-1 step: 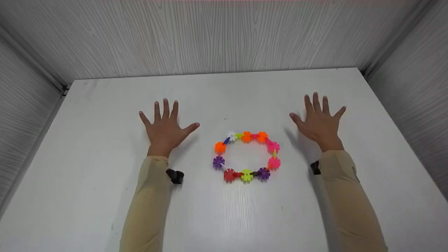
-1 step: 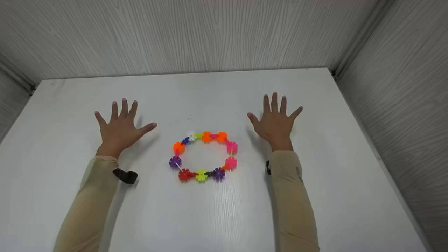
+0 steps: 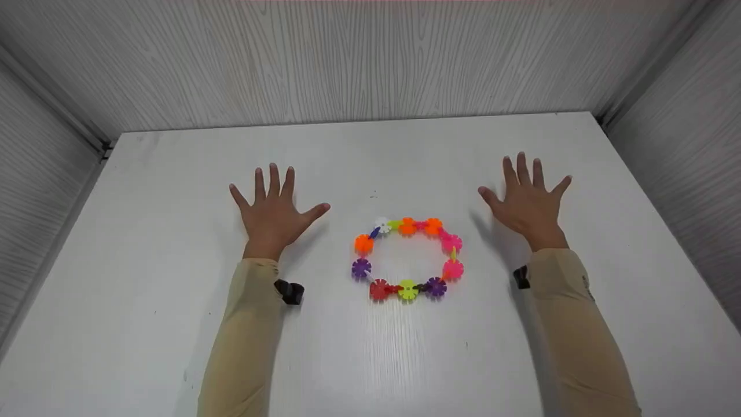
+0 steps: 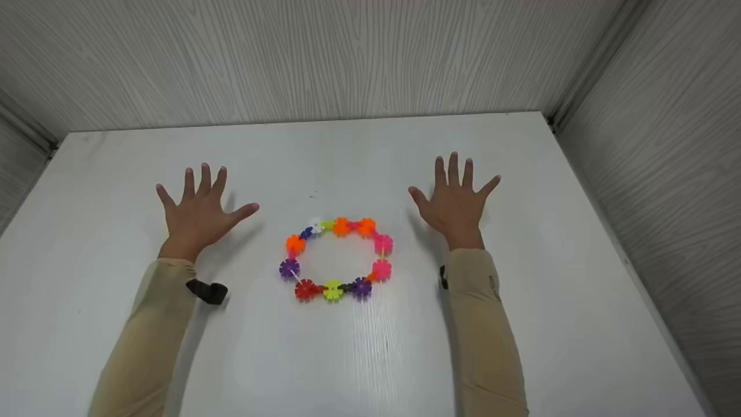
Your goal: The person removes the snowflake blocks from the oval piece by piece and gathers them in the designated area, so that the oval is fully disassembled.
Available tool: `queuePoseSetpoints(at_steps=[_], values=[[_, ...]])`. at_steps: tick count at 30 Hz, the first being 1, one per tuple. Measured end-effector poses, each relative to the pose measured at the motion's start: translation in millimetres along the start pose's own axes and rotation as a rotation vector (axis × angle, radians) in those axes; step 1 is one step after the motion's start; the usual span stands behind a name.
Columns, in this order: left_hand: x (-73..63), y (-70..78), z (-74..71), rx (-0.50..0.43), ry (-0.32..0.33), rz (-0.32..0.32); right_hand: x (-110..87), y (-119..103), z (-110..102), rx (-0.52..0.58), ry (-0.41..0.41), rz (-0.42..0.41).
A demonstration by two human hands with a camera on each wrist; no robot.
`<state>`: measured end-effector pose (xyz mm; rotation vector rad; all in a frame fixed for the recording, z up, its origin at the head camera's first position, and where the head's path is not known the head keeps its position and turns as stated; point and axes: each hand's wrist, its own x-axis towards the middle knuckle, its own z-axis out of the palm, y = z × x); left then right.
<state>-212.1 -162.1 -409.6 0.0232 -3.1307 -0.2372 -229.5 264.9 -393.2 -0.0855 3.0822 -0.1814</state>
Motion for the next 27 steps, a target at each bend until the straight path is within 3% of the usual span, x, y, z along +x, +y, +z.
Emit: queuePoseSetpoints(at_steps=[12,27], values=[[2.8,13.4,0.7,0.016,0.004,0.003,2.5,-10,3,-0.030,0.022,-0.012],[10.2,59.2,5.9,0.001,-0.012,0.071,3.1,-44,7,-0.051,0.019,-0.099]])
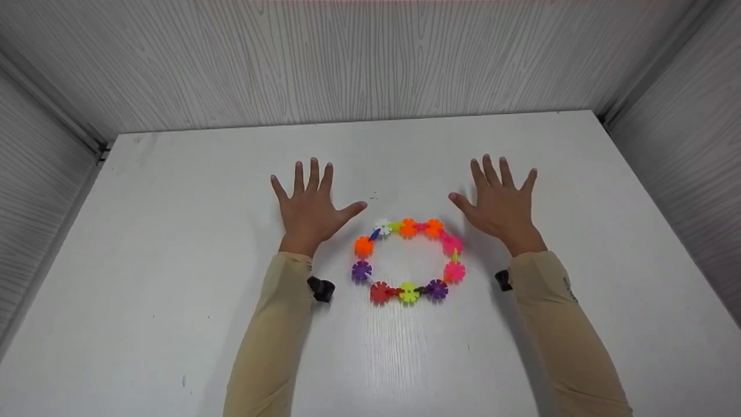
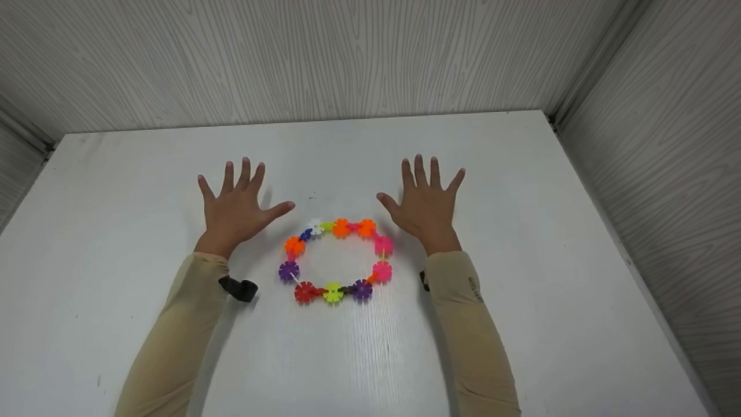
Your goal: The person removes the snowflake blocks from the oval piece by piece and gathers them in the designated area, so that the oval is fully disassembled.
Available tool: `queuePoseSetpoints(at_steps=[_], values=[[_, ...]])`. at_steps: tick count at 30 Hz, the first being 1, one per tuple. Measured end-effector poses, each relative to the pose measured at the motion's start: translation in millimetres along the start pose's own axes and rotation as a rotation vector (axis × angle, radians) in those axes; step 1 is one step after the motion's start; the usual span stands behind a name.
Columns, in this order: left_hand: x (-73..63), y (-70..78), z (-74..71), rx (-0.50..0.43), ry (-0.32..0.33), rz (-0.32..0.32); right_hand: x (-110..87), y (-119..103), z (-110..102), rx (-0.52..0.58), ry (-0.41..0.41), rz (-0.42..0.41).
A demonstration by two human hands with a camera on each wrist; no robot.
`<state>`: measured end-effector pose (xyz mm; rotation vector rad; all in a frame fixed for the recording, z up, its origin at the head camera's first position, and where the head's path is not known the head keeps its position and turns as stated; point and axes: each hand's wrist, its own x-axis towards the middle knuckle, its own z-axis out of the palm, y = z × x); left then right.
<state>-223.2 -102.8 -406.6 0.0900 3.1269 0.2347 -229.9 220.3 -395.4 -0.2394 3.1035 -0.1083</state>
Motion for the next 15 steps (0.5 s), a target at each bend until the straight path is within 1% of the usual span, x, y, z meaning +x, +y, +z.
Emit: queuePoseSetpoints(at_steps=[5,8,15], values=[[0.3,14.7,2.3,0.026,-0.004,0.077,-1.1,-16,2,0.012,-0.022,-0.059],[0.8,22.8,3.9,0.043,-0.017,0.119,-2.5,-24,3,0.038,-0.041,-0.096],[1.9,37.9,6.0,0.062,-0.066,0.189,-3.7,-29,6,0.109,-0.066,-0.190]])
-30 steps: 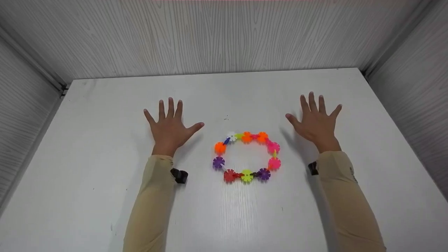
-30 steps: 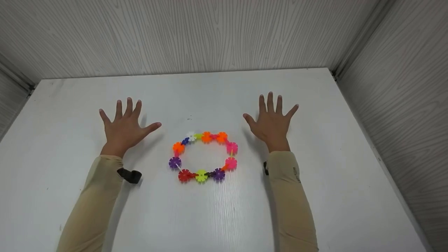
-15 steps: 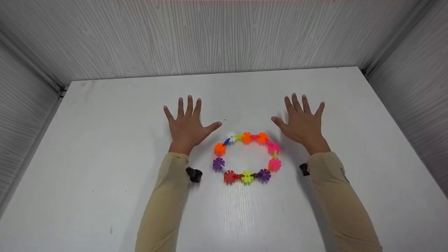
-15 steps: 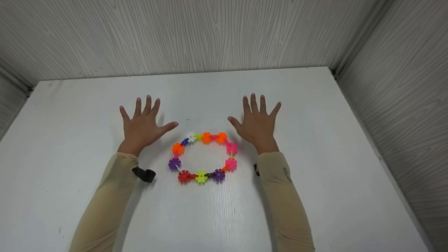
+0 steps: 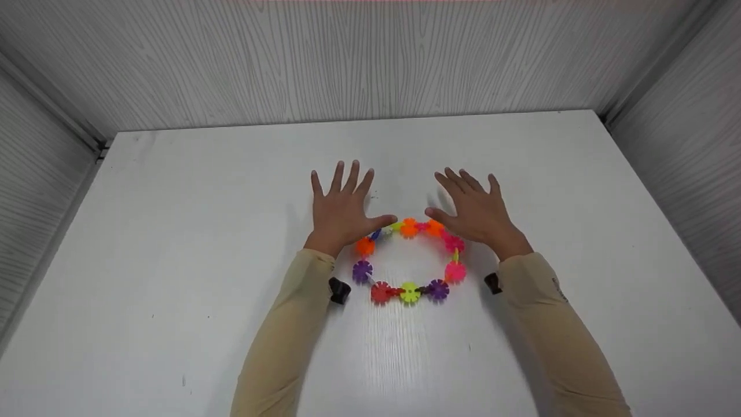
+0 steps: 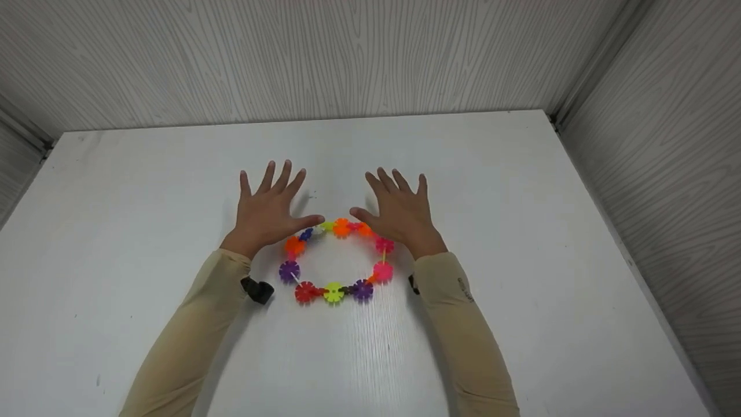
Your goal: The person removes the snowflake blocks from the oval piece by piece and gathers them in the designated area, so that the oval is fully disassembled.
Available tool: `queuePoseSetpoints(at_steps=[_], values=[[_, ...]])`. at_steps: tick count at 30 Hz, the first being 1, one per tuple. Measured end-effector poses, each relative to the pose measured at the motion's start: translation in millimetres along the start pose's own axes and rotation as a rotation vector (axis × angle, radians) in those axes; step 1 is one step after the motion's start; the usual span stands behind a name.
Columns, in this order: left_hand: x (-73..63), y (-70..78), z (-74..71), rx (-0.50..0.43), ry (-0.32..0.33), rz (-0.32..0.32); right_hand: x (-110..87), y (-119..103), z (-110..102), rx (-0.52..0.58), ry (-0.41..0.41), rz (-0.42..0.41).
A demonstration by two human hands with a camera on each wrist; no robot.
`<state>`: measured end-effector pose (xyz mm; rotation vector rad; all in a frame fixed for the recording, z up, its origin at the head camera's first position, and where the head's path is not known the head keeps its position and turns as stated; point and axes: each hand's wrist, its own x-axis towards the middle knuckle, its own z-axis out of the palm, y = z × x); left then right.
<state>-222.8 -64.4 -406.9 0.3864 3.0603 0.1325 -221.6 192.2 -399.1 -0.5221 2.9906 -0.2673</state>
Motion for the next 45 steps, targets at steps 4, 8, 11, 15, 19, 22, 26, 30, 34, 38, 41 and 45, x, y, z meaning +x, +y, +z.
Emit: queuePoseSetpoints(at_steps=[4,8,11,15,19,22,26,30,34,38,41,45], values=[[0.9,5.2,0.9,-0.028,-0.040,0.030,-0.5,-1,2,0.052,-0.023,-0.065],[2.1,11.9,0.5,-0.138,-0.066,0.061,-1.3,-3,2,0.124,-0.055,-0.087],[2.7,18.0,0.2,-0.257,-0.085,0.076,-2.5,-4,3,0.170,-0.072,-0.084],[2.9,24.9,1.7,-0.371,-0.119,0.085,-4.2,-7,5,0.216,-0.095,-0.106],[4.6,30.3,4.1,-0.419,-0.114,0.101,-4.7,-8,5,0.261,-0.114,-0.113],[5.4,33.1,6.7,-0.445,-0.107,0.110,-5.1,-9,5,0.271,-0.129,-0.107],[5.9,36.0,9.9,-0.451,-0.121,0.126,-4.2,-9,5,0.264,-0.140,-0.112],[8.3,37.8,13.0,-0.460,-0.153,0.140,-1.7,-9,7,0.271,-0.155,-0.105],[12.3,39.2,15.7,-0.528,-0.202,0.136,2.2,-8,10,0.286,-0.163,-0.083],[16.0,40.3,18.6,-0.581,-0.251,0.135,4.9,-6,11,0.302,-0.167,-0.069],[18.5,41.0,20.8,-0.587,-0.273,0.137,5.9,-6,11,0.304,-0.169,-0.069],[20.4,43.0,22.4,-0.584,-0.282,0.135,5.9,-4,11,0.308,-0.159,-0.080]])
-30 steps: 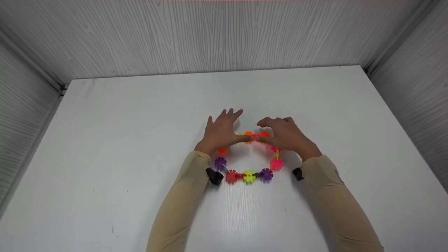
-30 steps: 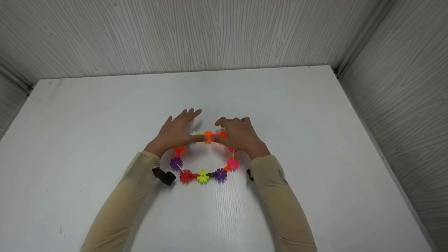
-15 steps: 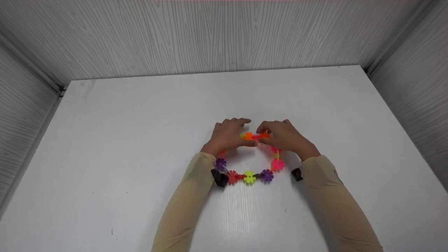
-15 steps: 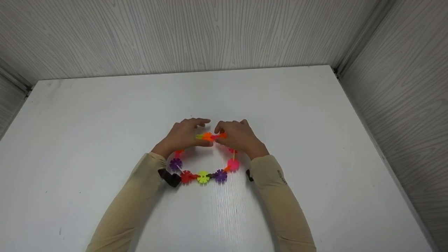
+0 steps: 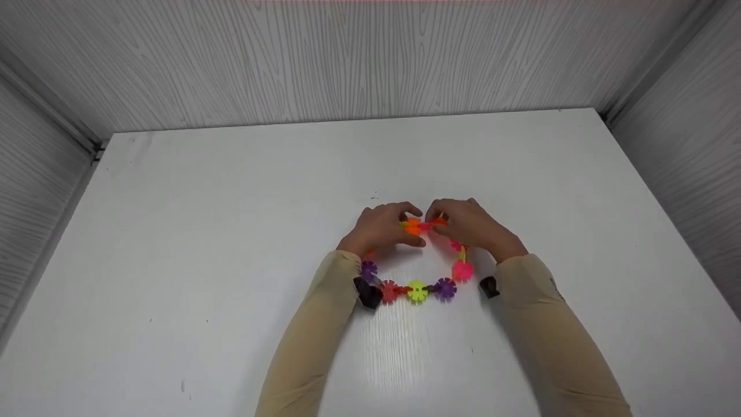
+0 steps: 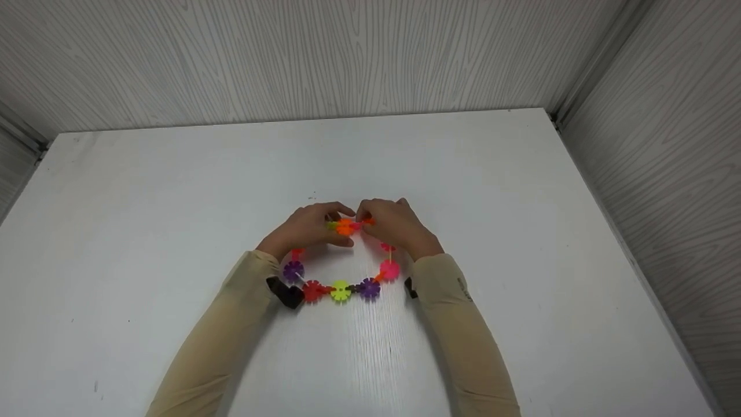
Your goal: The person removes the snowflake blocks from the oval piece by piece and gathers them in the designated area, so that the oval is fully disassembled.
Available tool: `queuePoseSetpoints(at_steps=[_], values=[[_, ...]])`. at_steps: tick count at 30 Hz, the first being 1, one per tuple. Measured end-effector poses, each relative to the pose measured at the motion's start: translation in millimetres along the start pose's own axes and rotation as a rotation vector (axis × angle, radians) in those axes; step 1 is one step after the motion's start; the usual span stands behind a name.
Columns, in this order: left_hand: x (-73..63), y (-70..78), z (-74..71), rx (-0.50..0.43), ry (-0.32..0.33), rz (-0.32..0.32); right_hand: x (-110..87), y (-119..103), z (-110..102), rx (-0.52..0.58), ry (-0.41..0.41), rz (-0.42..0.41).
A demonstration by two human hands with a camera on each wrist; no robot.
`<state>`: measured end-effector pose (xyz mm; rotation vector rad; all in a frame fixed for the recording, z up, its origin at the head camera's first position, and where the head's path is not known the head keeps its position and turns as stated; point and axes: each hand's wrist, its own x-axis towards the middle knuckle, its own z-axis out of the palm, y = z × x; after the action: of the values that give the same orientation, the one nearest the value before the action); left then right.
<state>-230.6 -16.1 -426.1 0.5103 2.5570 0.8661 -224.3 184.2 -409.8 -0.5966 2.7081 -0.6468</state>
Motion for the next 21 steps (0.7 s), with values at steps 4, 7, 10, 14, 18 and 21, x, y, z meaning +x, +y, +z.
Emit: queuePoseSetpoints(at_steps=[4,7,10,14,18,21], values=[[1.4,0.3,1.3,-0.001,0.011,-0.012,0.8,-0.6,-0.6,0.019,0.009,0.009],[1.4,0.1,1.7,-0.015,0.017,-0.020,1.3,-0.1,-0.4,0.037,0.004,0.019],[0.4,-1.2,1.2,-0.027,0.029,-0.017,1.3,1.1,0.0,0.044,-0.002,0.021],[-1.9,-4.3,-1.1,-0.040,0.048,-0.012,1.0,2.6,0.3,0.040,0.001,0.010],[-4.2,-5.9,-3.7,-0.083,0.040,-0.015,0.2,2.9,-0.2,0.045,0.011,-0.011],[-5.4,-6.0,-5.1,-0.118,0.026,-0.019,-0.6,2.0,-0.7,0.058,0.019,-0.016]])
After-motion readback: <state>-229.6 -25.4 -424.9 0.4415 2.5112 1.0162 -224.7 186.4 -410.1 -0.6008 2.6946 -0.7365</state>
